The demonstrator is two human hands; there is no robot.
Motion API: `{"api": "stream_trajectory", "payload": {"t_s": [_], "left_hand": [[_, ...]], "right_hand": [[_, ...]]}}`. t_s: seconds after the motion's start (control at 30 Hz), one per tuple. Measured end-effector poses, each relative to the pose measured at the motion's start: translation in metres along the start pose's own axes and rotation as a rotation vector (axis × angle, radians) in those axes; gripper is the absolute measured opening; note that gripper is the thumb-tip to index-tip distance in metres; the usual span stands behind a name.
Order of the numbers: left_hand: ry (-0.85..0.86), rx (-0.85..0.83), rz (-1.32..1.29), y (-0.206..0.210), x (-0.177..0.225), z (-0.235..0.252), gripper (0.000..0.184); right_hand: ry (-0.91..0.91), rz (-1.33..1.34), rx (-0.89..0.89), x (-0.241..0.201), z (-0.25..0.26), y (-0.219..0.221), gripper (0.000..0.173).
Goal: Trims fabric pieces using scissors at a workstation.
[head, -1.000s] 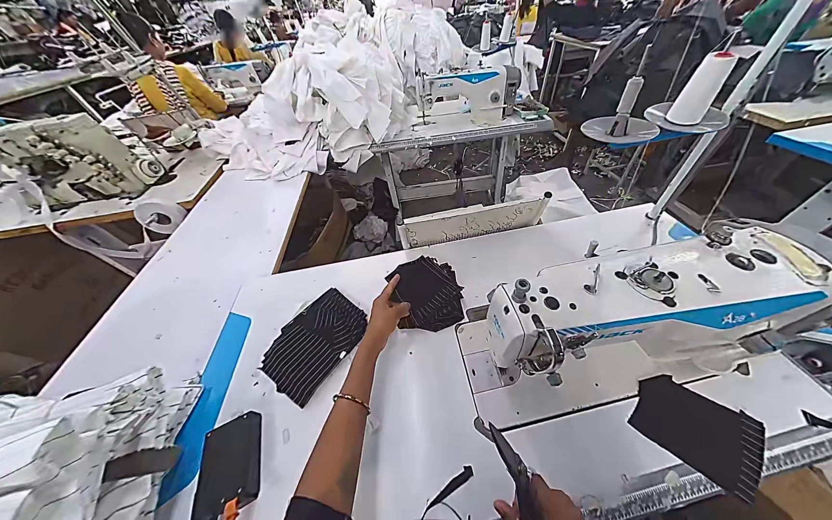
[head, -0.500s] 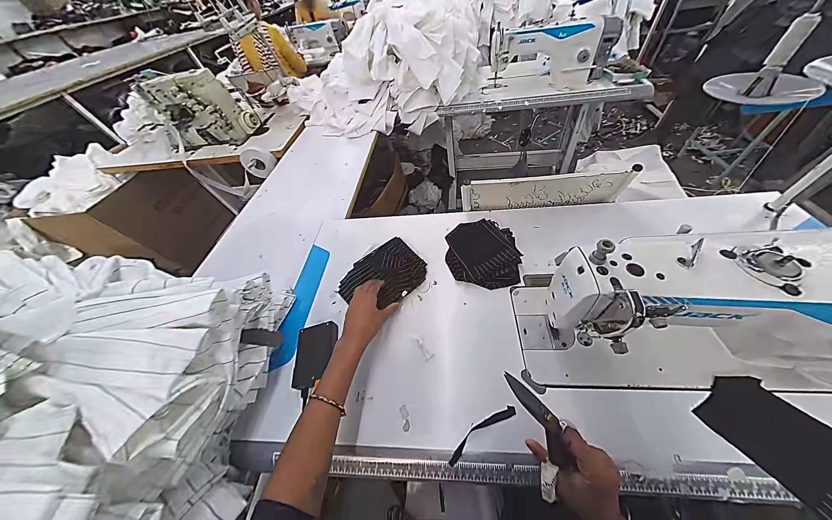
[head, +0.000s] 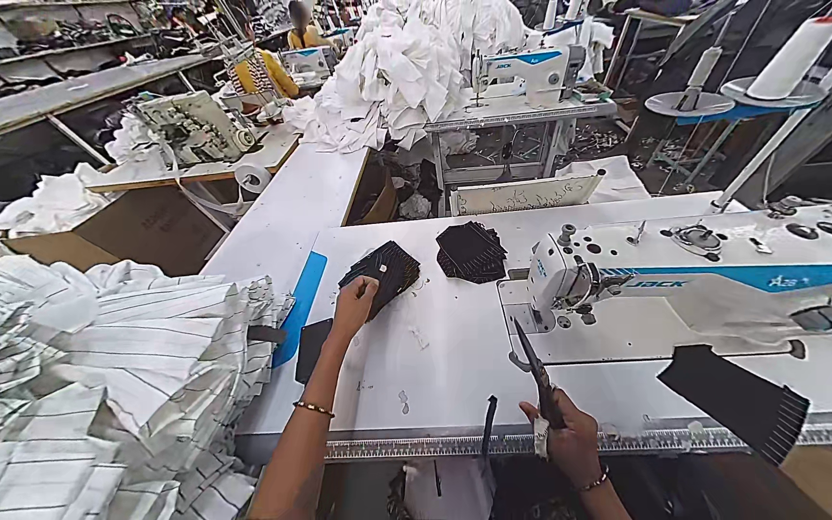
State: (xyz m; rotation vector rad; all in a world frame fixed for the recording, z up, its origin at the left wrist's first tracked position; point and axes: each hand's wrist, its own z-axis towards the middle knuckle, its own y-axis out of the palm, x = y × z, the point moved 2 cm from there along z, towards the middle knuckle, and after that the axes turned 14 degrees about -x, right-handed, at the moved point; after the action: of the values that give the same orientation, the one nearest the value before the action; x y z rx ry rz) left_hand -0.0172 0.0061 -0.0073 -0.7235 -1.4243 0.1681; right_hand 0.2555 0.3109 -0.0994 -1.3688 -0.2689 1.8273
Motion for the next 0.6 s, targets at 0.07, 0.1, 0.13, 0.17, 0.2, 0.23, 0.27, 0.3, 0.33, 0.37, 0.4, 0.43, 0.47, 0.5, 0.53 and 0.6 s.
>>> {"api": "stream_trajectory", "payload": {"t_s": [0.07,0.1,0.13,0.17,0.2,0.23,0.27,0.3,0.33,0.37,0.4,0.43,0.47,0.5,0.53,0.6], "left_hand": [[0.094,-0.203,-0.079,0.027,0.019,-0.018,0.031],[0.139,-0.343,-0.102,0.047,0.025,-0.028,0.033],[0.18,-0.485,-0.097,0.068,0.026,-0.037,0.036],[0.211,-0.596,-0.033,0.09,0.026,-0.048,0.038],[0.244,-0.674,0.08,0.11,0.023,-0.057,0.041],[0.279,-0.722,0.208,0.128,0.018,-0.066,0.044],[0.32,-0.727,0.317,0.143,0.013,-0.076,0.049],[0.35,-0.707,0.401,0.153,0.01,-0.084,0.055],[0.363,-0.679,0.454,0.16,0.008,-0.092,0.062],[0.366,-0.655,0.483,0.163,0.007,-0.099,0.068],[0.362,-0.646,0.501,0.164,0.009,-0.106,0.073],[0.357,-0.654,0.508,0.164,0.013,-0.111,0.074],[0.357,-0.674,0.495,0.162,0.016,-0.115,0.069],[0.366,-0.693,0.473,0.161,0.02,-0.118,0.06],[0.395,-0.69,0.451,0.16,0.022,-0.122,0.051],[0.493,-0.635,0.453,0.163,0.023,-0.127,0.039]], "right_hand": [[0.026,0.029,0.006,0.003,0.001,-0.001,0.048],[0.025,0.036,0.01,0.005,0.002,-0.001,0.048],[0.024,0.047,0.012,0.007,0.003,-0.001,0.047],[0.031,0.067,0.007,0.007,0.003,-0.002,0.046],[0.046,0.099,-0.005,0.006,0.004,-0.004,0.044],[0.077,0.146,-0.019,0.005,0.004,-0.006,0.04],[0.127,0.205,-0.038,0.002,0.002,-0.009,0.037],[0.192,0.275,-0.065,0.0,-0.001,-0.011,0.033],[0.264,0.357,-0.102,-0.002,-0.008,-0.014,0.029],[0.329,0.429,-0.137,-0.003,-0.018,-0.016,0.026],[0.378,0.469,-0.166,-0.004,-0.03,-0.019,0.023],[0.426,0.476,-0.196,-0.004,-0.044,-0.022,0.023],[0.47,0.455,-0.226,-0.005,-0.057,-0.026,0.025],[0.505,0.424,-0.253,-0.007,-0.069,-0.03,0.028],[0.522,0.383,-0.275,-0.008,-0.078,-0.034,0.031],[0.496,0.3,-0.292,-0.013,-0.088,-0.041,0.034]]}}
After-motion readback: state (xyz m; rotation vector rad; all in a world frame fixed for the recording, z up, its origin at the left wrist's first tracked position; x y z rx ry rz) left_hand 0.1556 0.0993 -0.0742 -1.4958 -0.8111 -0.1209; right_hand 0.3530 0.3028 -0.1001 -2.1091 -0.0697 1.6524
